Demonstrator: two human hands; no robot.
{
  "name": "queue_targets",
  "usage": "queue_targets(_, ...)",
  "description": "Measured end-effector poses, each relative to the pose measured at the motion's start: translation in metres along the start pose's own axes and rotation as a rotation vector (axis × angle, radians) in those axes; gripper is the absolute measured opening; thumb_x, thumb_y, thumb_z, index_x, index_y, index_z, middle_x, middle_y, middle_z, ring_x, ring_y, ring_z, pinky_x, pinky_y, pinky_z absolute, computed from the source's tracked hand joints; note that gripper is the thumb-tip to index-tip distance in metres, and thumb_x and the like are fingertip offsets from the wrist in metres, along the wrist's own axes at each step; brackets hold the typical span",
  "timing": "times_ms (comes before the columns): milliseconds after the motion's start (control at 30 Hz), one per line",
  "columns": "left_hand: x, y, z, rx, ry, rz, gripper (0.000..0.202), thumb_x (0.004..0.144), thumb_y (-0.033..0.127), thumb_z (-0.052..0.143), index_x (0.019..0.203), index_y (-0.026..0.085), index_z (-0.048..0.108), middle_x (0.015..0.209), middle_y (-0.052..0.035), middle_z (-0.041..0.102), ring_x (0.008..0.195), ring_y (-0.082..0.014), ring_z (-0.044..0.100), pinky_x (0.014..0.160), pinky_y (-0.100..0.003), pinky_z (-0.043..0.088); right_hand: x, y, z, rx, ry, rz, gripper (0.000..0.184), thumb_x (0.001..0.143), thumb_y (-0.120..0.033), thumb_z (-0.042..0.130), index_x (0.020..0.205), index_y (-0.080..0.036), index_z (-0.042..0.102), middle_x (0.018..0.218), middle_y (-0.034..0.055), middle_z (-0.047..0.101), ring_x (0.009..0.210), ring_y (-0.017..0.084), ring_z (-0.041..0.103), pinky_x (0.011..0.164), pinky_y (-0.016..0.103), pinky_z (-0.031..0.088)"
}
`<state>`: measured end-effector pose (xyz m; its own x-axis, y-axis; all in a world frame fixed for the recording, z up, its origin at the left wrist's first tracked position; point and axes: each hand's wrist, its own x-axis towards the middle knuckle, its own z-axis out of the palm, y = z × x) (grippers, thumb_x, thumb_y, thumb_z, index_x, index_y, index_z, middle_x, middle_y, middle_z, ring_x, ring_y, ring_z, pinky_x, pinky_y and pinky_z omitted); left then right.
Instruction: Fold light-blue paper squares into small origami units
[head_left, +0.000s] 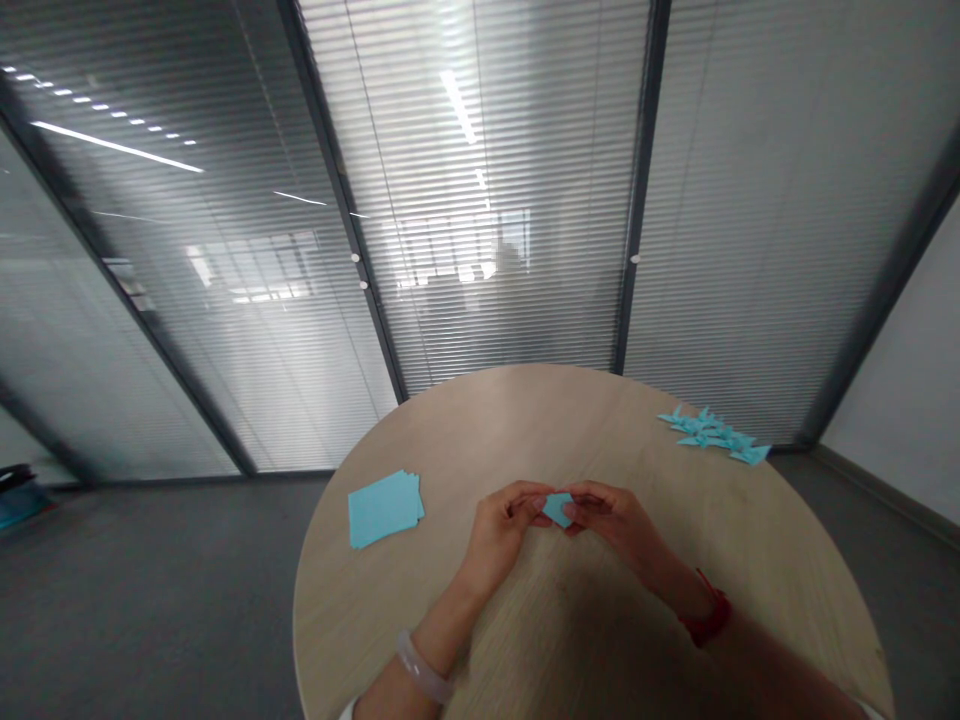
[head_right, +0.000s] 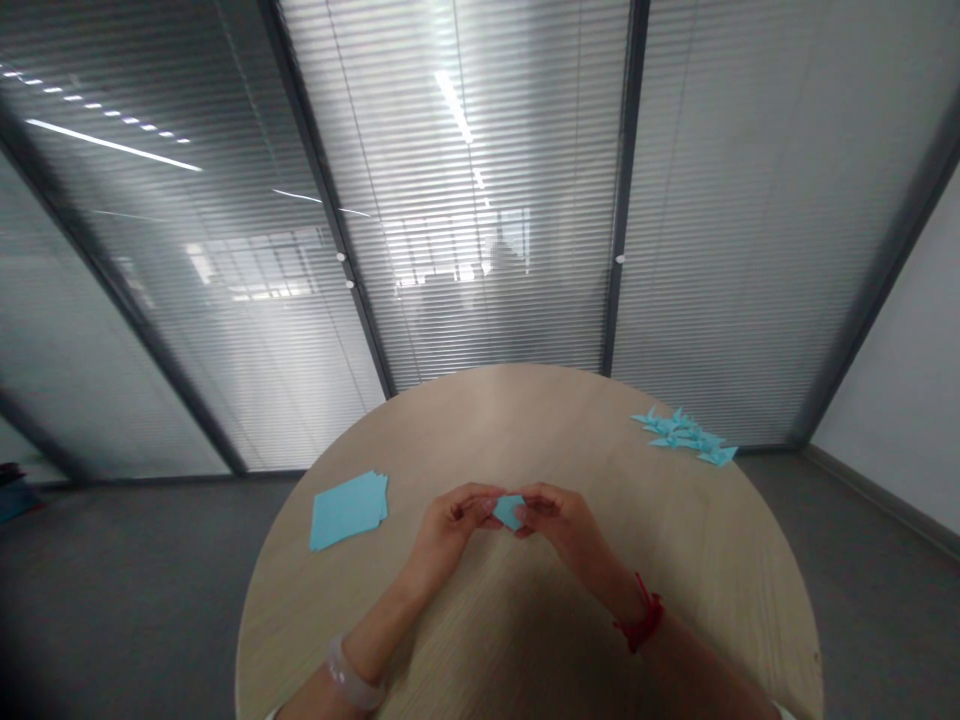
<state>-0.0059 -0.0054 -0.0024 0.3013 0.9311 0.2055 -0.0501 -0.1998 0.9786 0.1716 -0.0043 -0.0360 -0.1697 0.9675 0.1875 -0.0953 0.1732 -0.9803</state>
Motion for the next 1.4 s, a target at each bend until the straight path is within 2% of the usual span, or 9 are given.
queue_targets(267, 0.002, -0.004, 0.000, 0.007, 0.025, -0.020, 0.023, 0.076, 0.035, 0.066, 0.088, 0.015, 0.070, 0.079, -0.0061, 0.073, 0.070, -0.0189, 0.068, 0.070, -0.031, 0.054, 0.002, 0.002, -0.001, 0.042, -0.008, 0.034, 0.036, 0.064, -0.046, 0.077, 0.087, -0.019, 0.071, 0.079, 0.0049, 0.073, 0.075, 0.023, 0.068, 0.063, 0.033, 0.057)
queue_targets(833, 0.000, -0.001, -0.002, 0.014, 0.070, -0.011, 0.029, 0.071, 0.038, 0.072, 0.087, 0.014, 0.074, 0.076, -0.0069, 0.075, 0.068, -0.0199, 0.069, 0.069, -0.030, 0.055, -0.001, 0.007, 0.003, 0.028, -0.071, 0.099, 0.048, 0.064, -0.058, 0.073, 0.090, -0.018, 0.065, 0.072, 0.0030, 0.071, 0.061, 0.020, 0.067, 0.058, 0.034, 0.054)
queue_targets(1167, -0.003, 0.007, 0.000, -0.005, 0.092, -0.004, 0.024, 0.070, 0.035, 0.073, 0.081, 0.014, 0.073, 0.071, -0.0053, 0.074, 0.063, -0.0169, 0.066, 0.065, -0.028, 0.055, -0.011, -0.012, 0.007, 0.061, -0.100, 0.076, 0.041, 0.070, -0.050, 0.072, 0.094, -0.017, 0.065, 0.074, 0.0016, 0.069, 0.062, 0.017, 0.065, 0.061, 0.031, 0.053)
queue_targets(1400, -0.003, 0.010, 0.001, 0.003, 0.084, -0.005, 0.026, 0.070, 0.039, 0.072, 0.080, 0.014, 0.073, 0.070, -0.0048, 0.073, 0.062, -0.0171, 0.066, 0.064, -0.028, 0.055, -0.012, -0.012, 0.008, 0.078, -0.098, 0.076, 0.042, 0.070, -0.049, 0.072, 0.096, -0.018, 0.066, 0.074, 0.0016, 0.068, 0.064, 0.018, 0.064, 0.062, 0.031, 0.052)
